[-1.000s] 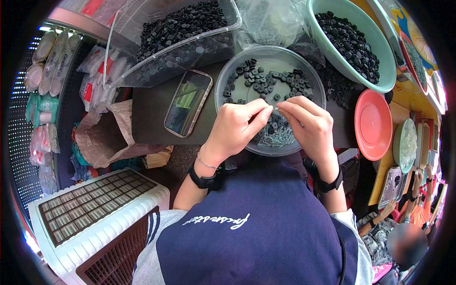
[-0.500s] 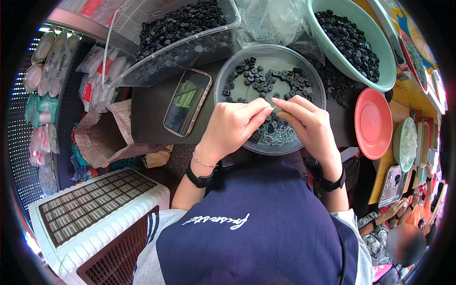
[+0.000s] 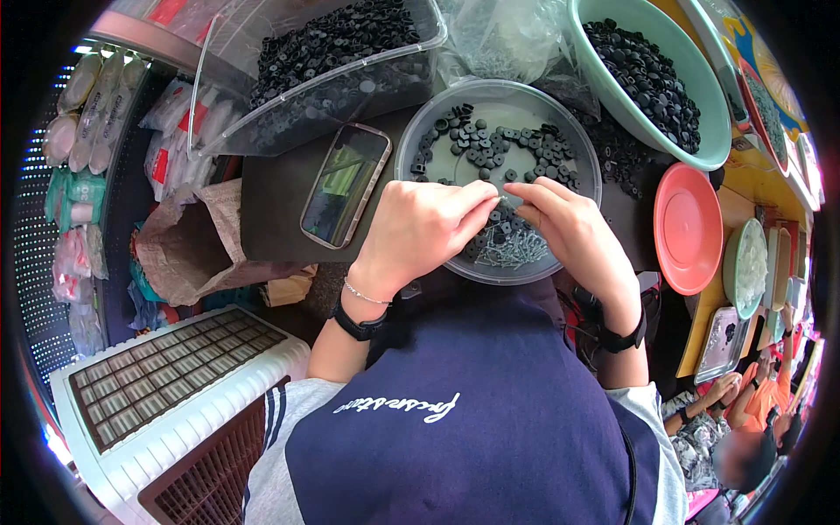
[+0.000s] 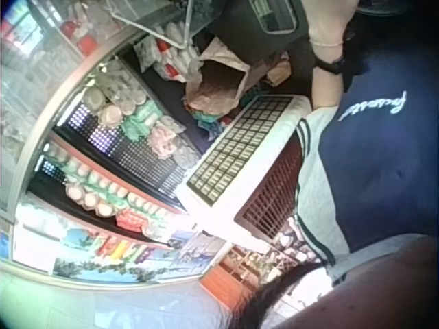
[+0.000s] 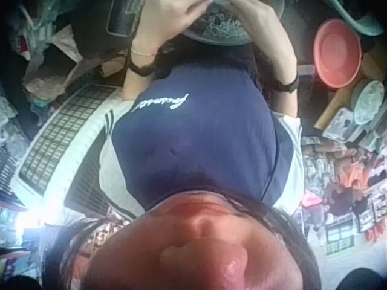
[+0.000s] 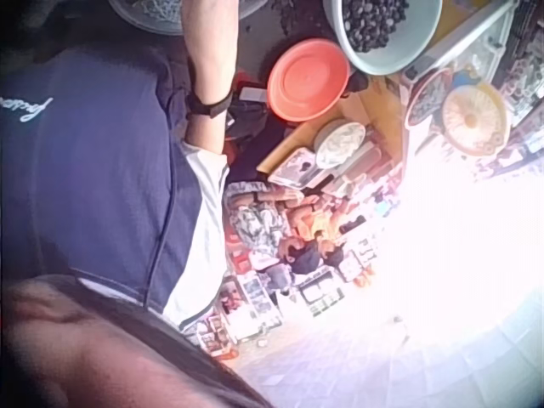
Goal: Inserting small silver pins into black rubber or plastic components.
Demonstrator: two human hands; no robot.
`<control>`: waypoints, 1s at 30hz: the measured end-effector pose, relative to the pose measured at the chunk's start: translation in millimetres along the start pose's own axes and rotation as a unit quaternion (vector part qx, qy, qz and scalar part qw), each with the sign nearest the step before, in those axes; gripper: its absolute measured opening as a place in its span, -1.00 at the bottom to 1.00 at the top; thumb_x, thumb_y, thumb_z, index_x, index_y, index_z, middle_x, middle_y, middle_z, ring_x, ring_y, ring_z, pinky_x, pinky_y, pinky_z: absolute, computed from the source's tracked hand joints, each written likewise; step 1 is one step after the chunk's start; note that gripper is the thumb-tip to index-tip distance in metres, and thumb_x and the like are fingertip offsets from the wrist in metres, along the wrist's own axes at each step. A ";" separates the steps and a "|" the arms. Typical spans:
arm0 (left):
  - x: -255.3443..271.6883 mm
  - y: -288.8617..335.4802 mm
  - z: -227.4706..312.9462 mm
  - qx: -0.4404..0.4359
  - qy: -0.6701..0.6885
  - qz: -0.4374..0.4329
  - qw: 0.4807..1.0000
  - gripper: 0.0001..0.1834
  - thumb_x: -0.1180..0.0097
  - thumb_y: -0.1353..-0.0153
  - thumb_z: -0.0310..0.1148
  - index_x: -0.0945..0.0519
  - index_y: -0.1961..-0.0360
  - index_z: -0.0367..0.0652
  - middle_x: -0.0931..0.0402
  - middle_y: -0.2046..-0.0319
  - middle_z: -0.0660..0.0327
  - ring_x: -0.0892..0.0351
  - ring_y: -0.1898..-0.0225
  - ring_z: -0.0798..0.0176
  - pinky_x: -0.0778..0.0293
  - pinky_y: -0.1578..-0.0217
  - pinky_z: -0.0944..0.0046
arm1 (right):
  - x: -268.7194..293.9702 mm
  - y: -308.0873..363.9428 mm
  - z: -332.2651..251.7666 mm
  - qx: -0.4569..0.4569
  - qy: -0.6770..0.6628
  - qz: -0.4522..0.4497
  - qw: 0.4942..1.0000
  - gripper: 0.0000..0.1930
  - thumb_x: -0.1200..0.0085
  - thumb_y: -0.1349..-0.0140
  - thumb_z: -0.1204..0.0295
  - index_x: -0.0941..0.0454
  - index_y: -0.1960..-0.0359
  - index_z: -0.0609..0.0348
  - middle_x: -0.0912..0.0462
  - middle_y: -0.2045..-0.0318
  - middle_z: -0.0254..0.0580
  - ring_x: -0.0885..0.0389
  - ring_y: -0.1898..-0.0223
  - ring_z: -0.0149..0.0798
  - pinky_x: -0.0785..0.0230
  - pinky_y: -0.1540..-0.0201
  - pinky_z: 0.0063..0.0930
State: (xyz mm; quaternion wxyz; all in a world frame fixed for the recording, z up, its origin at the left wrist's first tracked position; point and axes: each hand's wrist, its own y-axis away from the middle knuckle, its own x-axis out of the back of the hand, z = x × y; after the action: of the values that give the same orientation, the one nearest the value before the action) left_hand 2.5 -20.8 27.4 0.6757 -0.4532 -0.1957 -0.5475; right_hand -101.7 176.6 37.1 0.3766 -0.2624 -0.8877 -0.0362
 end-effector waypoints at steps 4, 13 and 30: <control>1.8 -0.3 -0.2 -0.005 -0.011 -0.008 1.000 -0.89 -0.32 -0.21 -0.37 -0.75 0.23 -0.07 -0.66 0.55 0.20 -0.64 0.59 0.18 -0.47 0.57 0.25 | -5.8 1.6 5.0 0.007 -0.067 -0.002 0.998 -0.68 -0.15 -0.31 0.49 -0.55 -0.07 0.31 -0.63 0.31 0.06 -0.67 0.24 0.12 -0.49 0.16 -0.13; 1.7 1.8 -0.5 -0.028 -0.003 -0.023 0.999 -0.88 -0.32 -0.20 -0.41 -0.76 0.23 -0.12 -0.72 0.44 0.16 -0.70 0.53 0.16 -0.54 0.52 0.26 | 5.2 -2.4 -1.7 -0.022 -0.035 0.011 0.999 -0.86 -0.20 -0.24 0.55 -0.66 0.19 0.34 -0.65 0.33 -0.02 -0.69 0.30 0.01 -0.53 0.21 -0.29; -1.7 3.8 1.6 0.267 0.578 -0.077 0.767 -0.72 -0.08 -0.42 -0.37 -0.59 0.44 -0.31 -0.39 0.65 0.41 -0.20 0.65 0.61 -0.04 0.63 0.47 | -1.4 -3.7 -6.3 0.174 0.108 0.207 0.957 -0.72 -0.25 0.09 0.68 -0.71 0.26 0.28 -0.65 0.39 -0.19 -0.66 0.41 -0.17 -0.52 0.36 -0.38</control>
State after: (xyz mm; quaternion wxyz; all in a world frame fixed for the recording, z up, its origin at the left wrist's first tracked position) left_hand 5.7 -18.5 25.4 0.7107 0.1641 0.0591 -0.6816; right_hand -98.6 171.1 41.1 0.5094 -0.3656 -0.7603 0.1697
